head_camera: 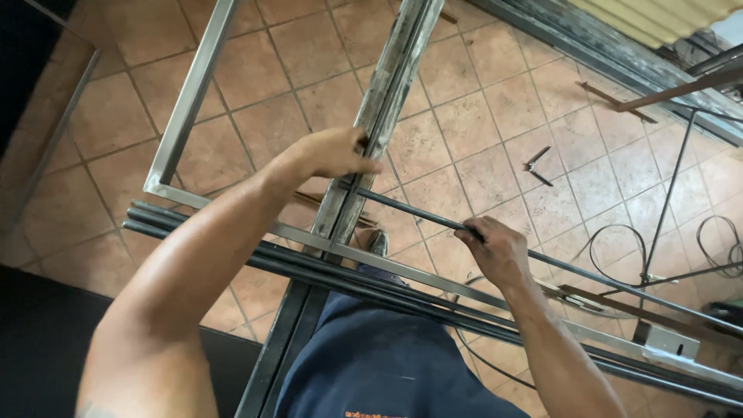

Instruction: The person places multiple thin metal rods into slots on a rectangular metal frame, aligning them one by one. The person repeatedly positions each rod between the frame rails and adjusts its placement to fit.

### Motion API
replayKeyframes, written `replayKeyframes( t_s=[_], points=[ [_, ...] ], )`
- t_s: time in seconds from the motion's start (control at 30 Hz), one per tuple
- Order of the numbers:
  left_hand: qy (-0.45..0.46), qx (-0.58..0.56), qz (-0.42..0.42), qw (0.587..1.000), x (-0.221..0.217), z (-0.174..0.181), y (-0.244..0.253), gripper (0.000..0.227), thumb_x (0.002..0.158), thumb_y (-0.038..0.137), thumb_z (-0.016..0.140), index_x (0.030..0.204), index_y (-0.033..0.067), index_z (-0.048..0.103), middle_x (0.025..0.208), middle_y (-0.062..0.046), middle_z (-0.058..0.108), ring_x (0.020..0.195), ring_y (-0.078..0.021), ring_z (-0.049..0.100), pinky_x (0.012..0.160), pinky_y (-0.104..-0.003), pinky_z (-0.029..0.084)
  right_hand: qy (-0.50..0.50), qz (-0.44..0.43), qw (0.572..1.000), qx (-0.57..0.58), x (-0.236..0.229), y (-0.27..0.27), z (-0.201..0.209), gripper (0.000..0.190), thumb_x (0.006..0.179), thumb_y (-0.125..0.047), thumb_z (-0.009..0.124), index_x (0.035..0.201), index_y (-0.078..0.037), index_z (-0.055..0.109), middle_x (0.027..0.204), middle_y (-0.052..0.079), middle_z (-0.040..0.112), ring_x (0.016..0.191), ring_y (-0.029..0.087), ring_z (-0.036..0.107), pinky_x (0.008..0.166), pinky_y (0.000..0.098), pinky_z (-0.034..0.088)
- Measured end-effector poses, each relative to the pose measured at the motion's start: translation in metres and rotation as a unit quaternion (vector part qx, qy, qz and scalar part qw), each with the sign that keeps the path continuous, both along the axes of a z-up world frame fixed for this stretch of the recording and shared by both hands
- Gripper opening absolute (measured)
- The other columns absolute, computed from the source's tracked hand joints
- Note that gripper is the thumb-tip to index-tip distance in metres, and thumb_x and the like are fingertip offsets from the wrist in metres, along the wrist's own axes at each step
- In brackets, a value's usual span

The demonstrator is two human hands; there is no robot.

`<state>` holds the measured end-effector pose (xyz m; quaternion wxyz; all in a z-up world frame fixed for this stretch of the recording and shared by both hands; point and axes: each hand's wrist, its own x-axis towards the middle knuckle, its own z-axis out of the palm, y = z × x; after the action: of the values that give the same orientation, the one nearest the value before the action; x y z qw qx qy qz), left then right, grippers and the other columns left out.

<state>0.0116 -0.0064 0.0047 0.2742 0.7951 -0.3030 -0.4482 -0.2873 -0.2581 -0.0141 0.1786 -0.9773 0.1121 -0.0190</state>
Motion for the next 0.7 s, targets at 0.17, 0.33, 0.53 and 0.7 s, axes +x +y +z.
replayKeyframes(
  t_s=[0.17,0.33,0.53,0.7],
  points=[
    [0.137,-0.137,0.288,0.938,-0.022,-0.026,-0.049,0.054,0.091,0.031,0.066,0.127,-0.0067,0.052,0.081,-0.018,0.071,0.055,-0.0265,0.073,0.045,-0.038,0.059,0.017,-0.014,1.000,-0.005,0.002,0.004,0.003,0.021,0.093,-0.043,0.072,0.100,-0.023,0.072,0.079,0.003,0.069,0.085,0.026,0.073,0.072,0.0383,0.057],
    [0.026,-0.147,0.345,0.927,-0.028,-0.064,-0.065,0.050,0.091,0.038,0.069,0.118,-0.0024,0.060,0.092,-0.025,0.069,0.088,-0.0415,0.075,0.063,-0.055,0.053,-0.016,-0.022,1.000,0.001,-0.001,0.001,-0.005,0.018,0.091,-0.041,0.075,0.098,-0.026,0.072,0.079,0.001,0.069,0.086,0.023,0.074,0.072,0.0343,0.057],
    [-0.041,-0.061,0.329,0.941,-0.035,-0.028,-0.067,0.044,0.094,0.038,0.062,0.120,0.0031,0.059,0.111,-0.026,0.071,0.114,-0.0449,0.067,0.089,-0.061,0.054,-0.029,-0.023,0.999,-0.007,0.001,0.000,-0.002,0.020,0.091,-0.045,0.074,0.095,-0.025,0.072,0.075,-0.002,0.067,0.078,0.019,0.072,0.067,0.0319,0.056],
    [-0.129,-0.096,0.327,0.931,-0.021,-0.050,-0.075,0.042,0.098,0.028,0.060,0.121,-0.0070,0.057,0.110,-0.036,0.068,0.110,-0.0541,0.067,0.093,-0.066,0.054,-0.042,-0.023,0.998,-0.035,0.003,-0.004,-0.001,0.022,0.091,-0.047,0.073,0.097,-0.026,0.071,0.077,-0.004,0.067,0.079,0.017,0.072,0.067,0.0319,0.057]
  ],
)
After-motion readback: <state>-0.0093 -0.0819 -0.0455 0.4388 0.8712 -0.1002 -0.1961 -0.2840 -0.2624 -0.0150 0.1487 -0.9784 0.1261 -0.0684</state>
